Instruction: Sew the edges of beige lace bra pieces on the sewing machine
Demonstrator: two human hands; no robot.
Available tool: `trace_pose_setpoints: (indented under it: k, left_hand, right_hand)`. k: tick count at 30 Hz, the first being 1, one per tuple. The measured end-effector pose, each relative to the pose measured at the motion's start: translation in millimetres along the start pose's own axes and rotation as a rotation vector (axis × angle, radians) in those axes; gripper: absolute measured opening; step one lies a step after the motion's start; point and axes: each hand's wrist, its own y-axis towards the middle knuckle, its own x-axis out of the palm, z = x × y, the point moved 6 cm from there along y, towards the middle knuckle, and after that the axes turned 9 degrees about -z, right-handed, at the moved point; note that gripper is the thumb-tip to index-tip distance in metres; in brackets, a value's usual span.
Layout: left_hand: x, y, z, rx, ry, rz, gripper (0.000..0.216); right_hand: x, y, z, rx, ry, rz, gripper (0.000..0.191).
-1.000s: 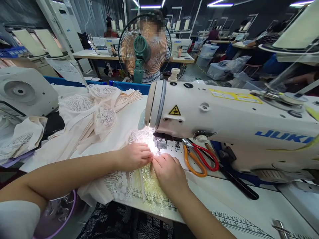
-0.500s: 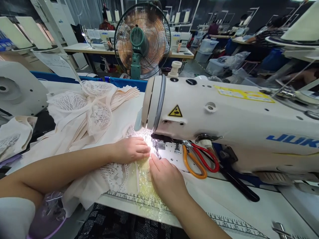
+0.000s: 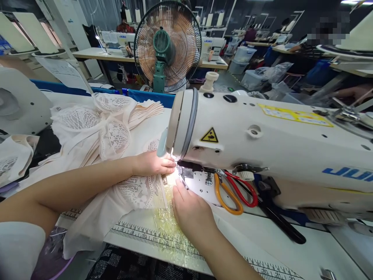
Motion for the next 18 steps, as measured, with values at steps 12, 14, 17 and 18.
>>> trace_pose_setpoints:
  k: [12, 14, 17, 18]
  left_hand:
    - [-21, -1, -4, -0.225, -0.047, -0.032, 0.023]
    - [-20, -4, 10, -0.147, -0.041, -0.083, 0.019]
    - [-14, -7, 25, -0.082, -0.035, -0.166, 0.007]
    - [-13, -7, 27, -0.089, -0.035, -0.181, 0.007]
  right_hand:
    - [6, -2, 0, 0.0, 0.019, -0.051, 0.034]
    - [6, -2, 2, -0.002, 0.035, -0.053, 0.034]
    - [4, -3, 8, -0.002, 0.101, -0.07, 0.033]
    - [2, -5, 11, 0.01, 0.145, -0.078, 0.032]
